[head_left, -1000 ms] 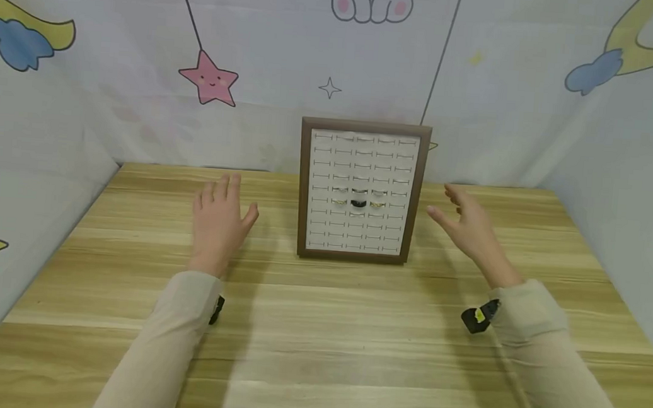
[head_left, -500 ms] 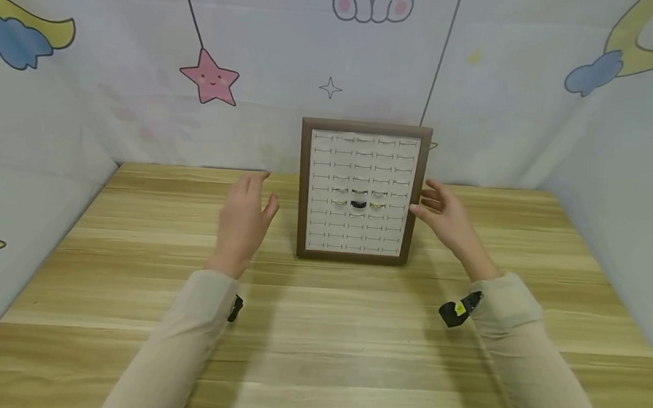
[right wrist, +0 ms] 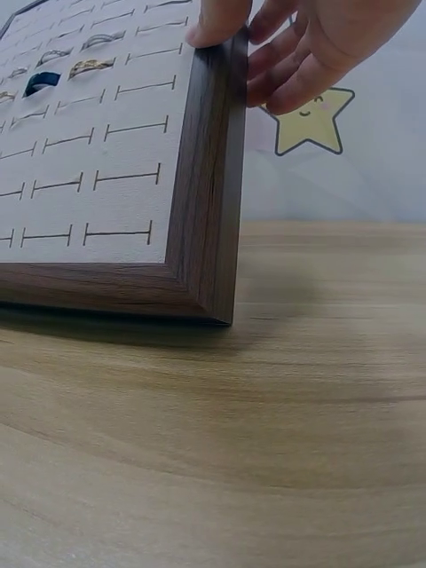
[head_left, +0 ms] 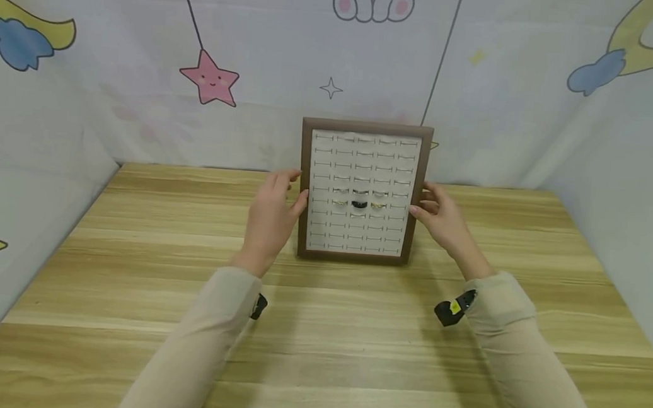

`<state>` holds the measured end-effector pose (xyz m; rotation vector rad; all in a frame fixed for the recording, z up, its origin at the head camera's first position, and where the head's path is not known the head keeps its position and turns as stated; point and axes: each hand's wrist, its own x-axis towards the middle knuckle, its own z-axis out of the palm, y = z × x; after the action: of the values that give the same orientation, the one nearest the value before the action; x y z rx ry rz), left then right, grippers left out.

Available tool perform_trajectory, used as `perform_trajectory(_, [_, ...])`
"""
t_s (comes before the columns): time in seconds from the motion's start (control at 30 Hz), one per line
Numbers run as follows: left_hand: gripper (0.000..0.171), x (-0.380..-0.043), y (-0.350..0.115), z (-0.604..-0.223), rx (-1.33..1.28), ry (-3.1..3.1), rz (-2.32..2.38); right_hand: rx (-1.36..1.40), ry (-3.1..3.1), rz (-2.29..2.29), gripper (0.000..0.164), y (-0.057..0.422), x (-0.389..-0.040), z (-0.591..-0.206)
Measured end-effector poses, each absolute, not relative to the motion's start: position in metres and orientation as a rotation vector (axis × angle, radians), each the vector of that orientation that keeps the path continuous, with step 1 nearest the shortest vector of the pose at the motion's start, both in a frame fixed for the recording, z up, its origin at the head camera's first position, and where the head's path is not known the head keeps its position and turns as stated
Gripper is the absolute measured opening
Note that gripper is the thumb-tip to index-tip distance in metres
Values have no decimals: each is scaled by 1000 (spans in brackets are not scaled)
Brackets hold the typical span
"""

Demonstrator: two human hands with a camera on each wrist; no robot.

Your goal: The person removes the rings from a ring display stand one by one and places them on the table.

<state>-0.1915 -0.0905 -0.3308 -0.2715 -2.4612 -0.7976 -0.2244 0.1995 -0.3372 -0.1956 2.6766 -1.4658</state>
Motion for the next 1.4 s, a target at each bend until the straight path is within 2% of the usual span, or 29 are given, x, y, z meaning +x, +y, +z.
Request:
perform_trajectory(0.33, [29,-195,-64,-332,-314,-2511,-856,-157,2637,-1527,65,197,-225,-340])
perform_trajectory(0.8, [26,-204,-41,-338,-226,-2516,-1111,-168,2634,-1553,63,192,-225,-340])
perform_trajectory(1.4, [19,-204,-28,-330,-91,-2704,-930,-176,2551,-1602,65,198,-228,-342])
